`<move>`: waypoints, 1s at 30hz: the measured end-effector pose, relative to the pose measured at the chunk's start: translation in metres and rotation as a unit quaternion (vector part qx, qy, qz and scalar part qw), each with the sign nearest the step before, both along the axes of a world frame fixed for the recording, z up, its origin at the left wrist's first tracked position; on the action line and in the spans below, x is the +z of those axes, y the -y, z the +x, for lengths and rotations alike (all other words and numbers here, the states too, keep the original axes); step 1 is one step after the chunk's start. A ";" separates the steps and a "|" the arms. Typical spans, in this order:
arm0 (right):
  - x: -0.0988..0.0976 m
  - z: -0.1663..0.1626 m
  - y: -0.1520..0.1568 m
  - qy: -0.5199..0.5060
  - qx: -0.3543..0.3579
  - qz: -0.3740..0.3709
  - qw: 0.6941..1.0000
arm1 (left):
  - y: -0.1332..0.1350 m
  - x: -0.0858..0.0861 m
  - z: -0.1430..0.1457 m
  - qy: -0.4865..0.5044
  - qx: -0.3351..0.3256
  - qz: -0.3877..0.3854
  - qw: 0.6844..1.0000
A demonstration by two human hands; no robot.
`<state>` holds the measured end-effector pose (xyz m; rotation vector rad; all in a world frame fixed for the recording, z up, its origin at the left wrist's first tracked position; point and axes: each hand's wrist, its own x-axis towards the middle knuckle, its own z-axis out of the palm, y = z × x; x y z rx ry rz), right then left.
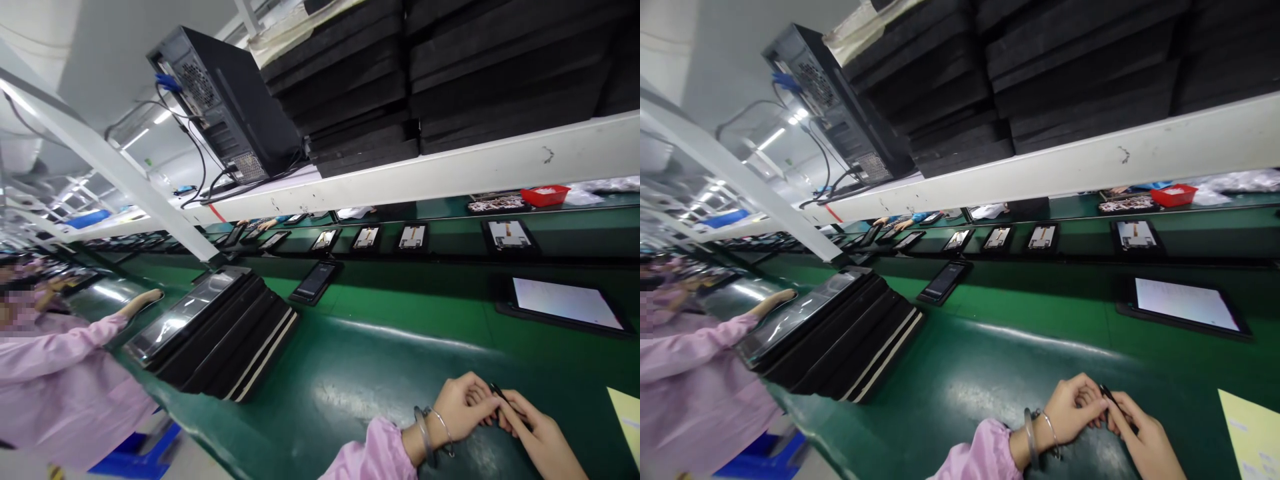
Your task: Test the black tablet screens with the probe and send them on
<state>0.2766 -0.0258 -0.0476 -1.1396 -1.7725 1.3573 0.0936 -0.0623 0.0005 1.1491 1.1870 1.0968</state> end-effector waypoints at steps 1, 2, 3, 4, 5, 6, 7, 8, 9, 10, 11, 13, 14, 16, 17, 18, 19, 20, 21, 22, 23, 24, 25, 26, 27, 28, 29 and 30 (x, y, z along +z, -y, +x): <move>0.000 0.000 0.000 0.000 -0.001 0.001 1.000 | 0.000 0.000 0.000 0.001 0.000 0.000 1.000; -0.001 0.000 0.000 -0.001 0.000 0.001 1.000 | 0.000 0.000 0.000 0.001 0.000 0.001 1.000; -0.001 0.001 -0.001 -0.002 0.000 0.000 1.000 | 0.000 0.000 0.000 0.000 0.000 0.001 1.000; -0.001 0.001 -0.001 -0.003 -0.001 -0.001 1.000 | 0.000 0.000 0.000 0.000 0.001 0.001 1.000; -0.001 0.001 -0.001 -0.005 -0.002 -0.003 1.000 | 0.000 0.000 0.000 -0.001 0.002 0.001 1.000; -0.001 0.001 -0.001 -0.006 -0.002 -0.004 1.000 | 0.000 -0.001 0.000 -0.002 0.003 0.001 1.000; -0.001 0.001 -0.001 -0.006 -0.002 -0.005 1.000 | 0.000 -0.001 0.000 -0.002 0.004 0.000 1.000; 0.000 0.001 0.000 -0.007 -0.003 -0.005 1.000 | 0.000 -0.002 0.000 -0.002 0.006 0.000 1.000; 0.001 0.000 0.000 -0.008 -0.004 -0.005 1.000 | 0.000 -0.002 0.000 -0.002 0.007 -0.001 1.000; 0.002 0.000 0.000 -0.009 -0.005 -0.005 1.000 | 0.000 -0.003 0.000 -0.001 0.007 -0.002 1.000; 0.003 0.000 0.000 -0.009 -0.007 -0.005 1.000 | 0.000 -0.003 0.000 -0.001 0.008 -0.003 1.000; 0.005 -0.001 0.000 -0.009 -0.011 -0.005 1.000 | 0.000 -0.003 0.000 0.001 0.009 -0.005 1.000; 0.006 -0.001 0.001 -0.009 -0.012 -0.006 1.000 | 0.000 -0.002 0.000 0.001 0.009 -0.006 1.000; 0.008 -0.001 0.001 -0.009 -0.011 -0.003 1.000 | 0.000 -0.001 0.000 0.001 0.012 -0.007 1.000; 0.008 -0.001 0.001 -0.008 -0.010 0.000 1.000 | 0.000 0.000 0.000 0.002 0.013 -0.007 1.000; 0.008 -0.001 0.001 -0.008 -0.009 0.003 1.000 | 0.000 0.001 0.000 0.002 0.013 -0.008 1.000; 0.008 -0.001 0.001 -0.007 -0.007 0.006 1.000 | 0.000 0.001 0.000 0.003 0.012 -0.008 1.000; 0.009 -0.001 0.001 -0.006 -0.004 0.009 1.000 | 0.000 0.001 -0.001 0.004 0.010 -0.008 1.000; 0.009 -0.001 0.001 -0.005 -0.002 0.012 1.000 | 0.000 0.001 -0.001 0.005 0.009 -0.008 1.000; 0.009 -0.001 0.001 -0.005 0.001 0.013 1.000 | 0.000 0.000 -0.001 0.005 0.008 -0.008 1.000; 0.009 -0.001 0.001 -0.004 0.002 0.014 1.000 | -0.001 0.000 -0.001 0.005 0.007 -0.008 1.000; 0.009 -0.001 0.001 -0.003 0.002 0.014 1.000 | -0.001 -0.001 -0.001 0.005 0.007 -0.008 1.000; 0.009 -0.001 0.001 -0.002 0.001 0.015 1.000 | -0.001 -0.001 -0.001 0.006 0.006 -0.008 1.000; 0.009 -0.001 0.000 -0.001 -0.001 0.016 1.000 | -0.001 -0.002 0.000 0.006 0.006 -0.008 1.000; 0.008 -0.001 0.000 0.000 -0.002 0.017 1.000 | -0.001 -0.002 0.000 0.007 0.006 -0.007 1.000; 0.008 -0.001 0.000 0.001 -0.002 0.019 1.000 | -0.001 -0.003 0.000 0.008 0.004 -0.007 1.000; 0.008 -0.001 0.000 0.000 -0.003 0.020 1.000 | -0.001 -0.004 0.000 0.009 0.002 -0.007 1.000; 0.008 0.000 0.000 0.001 -0.002 0.020 1.000 | -0.001 -0.004 -0.001 0.010 0.000 -0.007 1.000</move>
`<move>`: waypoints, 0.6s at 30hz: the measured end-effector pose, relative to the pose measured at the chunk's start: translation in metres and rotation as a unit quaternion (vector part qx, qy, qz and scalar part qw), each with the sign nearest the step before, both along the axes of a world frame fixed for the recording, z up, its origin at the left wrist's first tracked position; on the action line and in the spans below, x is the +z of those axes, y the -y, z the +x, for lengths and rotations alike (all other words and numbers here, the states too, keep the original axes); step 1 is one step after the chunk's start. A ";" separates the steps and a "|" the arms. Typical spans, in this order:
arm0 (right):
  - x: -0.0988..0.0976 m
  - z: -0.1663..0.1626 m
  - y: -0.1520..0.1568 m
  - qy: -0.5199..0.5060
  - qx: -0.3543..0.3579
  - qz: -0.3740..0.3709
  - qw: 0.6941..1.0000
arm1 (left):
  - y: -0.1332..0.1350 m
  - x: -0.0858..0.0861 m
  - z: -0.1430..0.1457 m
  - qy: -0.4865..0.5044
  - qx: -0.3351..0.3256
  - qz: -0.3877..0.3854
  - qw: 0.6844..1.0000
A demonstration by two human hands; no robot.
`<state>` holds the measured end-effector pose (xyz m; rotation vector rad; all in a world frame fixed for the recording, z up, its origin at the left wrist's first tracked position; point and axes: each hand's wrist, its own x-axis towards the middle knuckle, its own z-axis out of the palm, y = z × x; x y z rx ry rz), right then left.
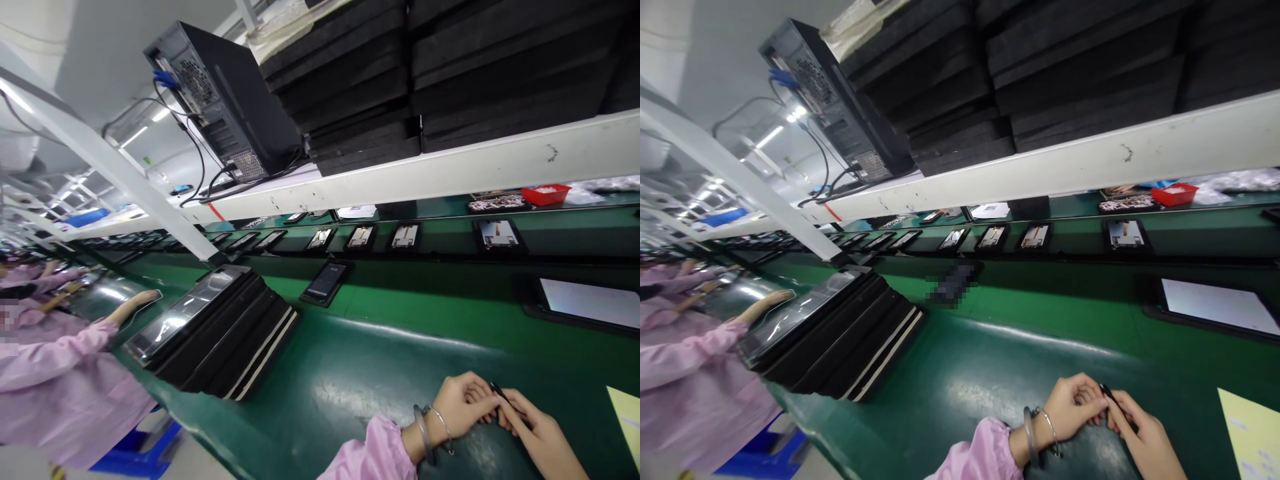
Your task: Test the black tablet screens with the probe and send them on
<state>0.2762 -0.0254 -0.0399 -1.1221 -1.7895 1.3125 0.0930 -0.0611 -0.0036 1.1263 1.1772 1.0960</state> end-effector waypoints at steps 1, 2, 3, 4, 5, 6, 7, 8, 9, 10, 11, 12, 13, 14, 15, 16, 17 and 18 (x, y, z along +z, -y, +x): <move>0.000 0.000 0.000 0.000 0.000 0.000 1.000 | 0.000 -0.001 0.000 0.000 -0.003 0.001 1.000; 0.000 0.000 0.000 0.000 0.000 -0.001 1.000 | 0.000 -0.001 -0.001 -0.001 -0.006 0.002 1.000; 0.000 0.000 0.000 0.000 0.000 -0.002 1.000 | 0.000 -0.002 -0.002 -0.002 -0.010 0.004 1.000; 0.000 0.000 0.001 0.001 0.000 -0.003 1.000 | 0.000 -0.002 -0.002 -0.003 -0.013 0.005 1.000; 0.000 0.000 0.001 0.002 0.002 -0.004 1.000 | 0.000 -0.002 -0.003 -0.004 -0.017 0.008 1.000; 0.001 0.000 0.001 0.003 0.003 -0.003 1.000 | 0.000 -0.003 -0.004 -0.006 -0.019 0.010 1.000; 0.001 0.000 0.001 0.004 0.003 -0.003 1.000 | 0.000 -0.003 -0.004 -0.007 -0.021 0.013 1.000; 0.001 0.000 0.001 0.005 0.004 -0.002 1.000 | 0.001 -0.004 -0.005 -0.009 -0.023 0.016 1.000; 0.001 -0.001 0.001 0.006 0.004 -0.003 1.000 | 0.000 -0.004 -0.005 -0.011 -0.024 0.018 0.999; 0.001 -0.001 0.001 0.005 0.004 -0.004 1.000 | 0.000 -0.005 -0.005 -0.013 -0.025 0.019 0.999; 0.001 -0.001 0.000 0.004 0.003 -0.005 1.000 | 0.000 -0.006 -0.005 -0.014 -0.026 0.020 0.999; 0.000 -0.002 0.000 0.002 0.005 -0.007 1.000 | 0.000 -0.007 -0.004 -0.015 -0.026 0.021 0.999; -0.001 -0.002 0.000 0.001 0.008 -0.009 1.000 | -0.001 -0.008 -0.003 -0.015 -0.024 0.021 0.999; -0.003 -0.002 -0.001 0.001 0.012 -0.011 1.000 | -0.002 -0.009 -0.002 -0.016 -0.021 0.021 0.999; -0.004 -0.001 -0.001 0.001 0.016 -0.013 1.000 | -0.003 -0.009 -0.002 -0.018 -0.017 0.021 0.999; -0.006 -0.001 -0.001 0.003 0.020 -0.014 1.000 | -0.005 -0.009 -0.002 -0.022 -0.011 0.022 0.999; -0.008 0.000 -0.001 0.007 0.023 -0.014 1.000 | -0.007 -0.008 -0.005 -0.030 -0.002 0.024 0.999; -0.009 0.000 -0.002 0.011 0.025 -0.012 1.000 | -0.009 -0.007 -0.009 -0.042 0.012 0.028 0.999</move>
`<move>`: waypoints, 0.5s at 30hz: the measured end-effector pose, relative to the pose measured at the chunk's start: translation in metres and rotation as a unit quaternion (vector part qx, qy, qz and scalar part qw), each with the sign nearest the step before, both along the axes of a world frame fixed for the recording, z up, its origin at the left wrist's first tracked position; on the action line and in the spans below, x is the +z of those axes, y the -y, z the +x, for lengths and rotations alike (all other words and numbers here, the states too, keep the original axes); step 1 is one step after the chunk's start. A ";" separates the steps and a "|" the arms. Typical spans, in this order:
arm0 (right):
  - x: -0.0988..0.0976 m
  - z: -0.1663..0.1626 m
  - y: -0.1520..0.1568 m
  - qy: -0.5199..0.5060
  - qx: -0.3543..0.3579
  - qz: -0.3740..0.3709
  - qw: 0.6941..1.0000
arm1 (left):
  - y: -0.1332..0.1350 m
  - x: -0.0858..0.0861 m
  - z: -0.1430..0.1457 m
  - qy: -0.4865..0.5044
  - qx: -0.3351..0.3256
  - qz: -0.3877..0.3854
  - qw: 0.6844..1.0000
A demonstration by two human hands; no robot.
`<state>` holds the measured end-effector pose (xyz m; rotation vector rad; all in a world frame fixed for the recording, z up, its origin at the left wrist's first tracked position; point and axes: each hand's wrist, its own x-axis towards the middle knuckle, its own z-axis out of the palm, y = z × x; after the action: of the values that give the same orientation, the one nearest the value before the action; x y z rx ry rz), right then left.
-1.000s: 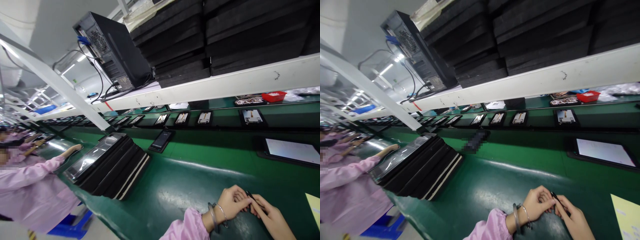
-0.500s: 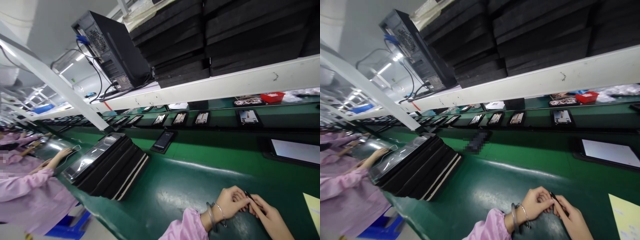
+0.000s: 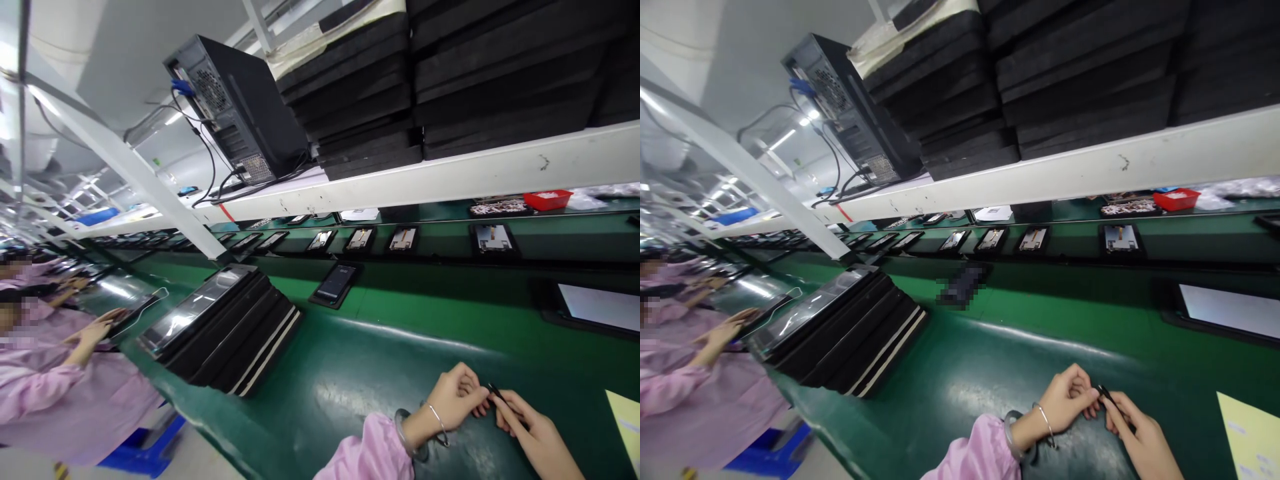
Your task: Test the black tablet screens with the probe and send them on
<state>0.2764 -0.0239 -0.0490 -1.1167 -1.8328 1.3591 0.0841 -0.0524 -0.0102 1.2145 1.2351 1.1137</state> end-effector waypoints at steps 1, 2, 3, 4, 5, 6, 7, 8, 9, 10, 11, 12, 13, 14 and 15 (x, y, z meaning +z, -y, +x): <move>-0.001 0.000 0.000 0.005 0.001 0.003 1.000 | -0.002 0.002 -0.007 -0.017 0.020 0.007 1.000; -0.002 0.000 0.000 0.009 0.003 0.007 1.000 | -0.004 0.005 -0.018 -0.040 0.048 0.016 0.998; -0.002 0.000 0.000 0.012 0.004 0.011 1.000 | -0.006 0.008 -0.032 -0.067 0.085 0.027 0.994; -0.002 0.000 0.000 0.013 0.005 0.014 1.000 | -0.008 0.011 -0.051 -0.098 0.127 0.037 0.986; -0.001 -0.001 0.000 0.012 0.004 0.017 1.000 | -0.009 0.013 -0.073 -0.132 0.175 0.044 0.975; -0.001 -0.002 0.000 0.012 0.004 0.018 1.000 | -0.009 0.016 -0.097 -0.167 0.223 0.047 0.959; 0.000 -0.002 0.000 0.011 0.004 0.018 1.000 | -0.009 0.018 -0.124 -0.201 0.270 0.044 0.941; 0.000 -0.003 0.001 0.012 0.004 0.019 1.000 | -0.009 0.020 -0.152 -0.234 0.314 0.035 0.920; 0.001 -0.004 0.001 0.013 0.005 0.019 1.000 | -0.008 0.021 -0.179 -0.264 0.358 0.020 0.895; 0.001 -0.004 0.000 0.014 0.005 0.021 1.000 | -0.007 0.022 -0.205 -0.291 0.400 0.000 0.869; 0.001 -0.005 0.000 0.015 0.006 0.023 1.000 | -0.006 0.023 -0.229 -0.314 0.437 -0.024 0.843; 0.001 -0.006 0.000 0.014 0.006 0.026 1.000 | -0.005 0.023 -0.251 -0.332 0.468 -0.048 0.818; 0.001 -0.006 0.000 0.013 0.007 0.029 0.999 | -0.005 0.022 -0.268 -0.347 0.491 -0.071 0.796; 0.001 -0.007 0.000 0.011 0.008 0.031 0.999 | -0.006 0.022 -0.283 -0.359 0.507 -0.090 0.778; 0.002 -0.007 0.000 0.010 0.009 0.033 0.999 | -0.007 0.021 -0.294 -0.368 0.518 -0.105 0.765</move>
<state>0.2693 -0.0239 -0.0468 -1.0867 -1.8915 1.2929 -0.2103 -0.0454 0.0112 0.7352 2.7767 1.1844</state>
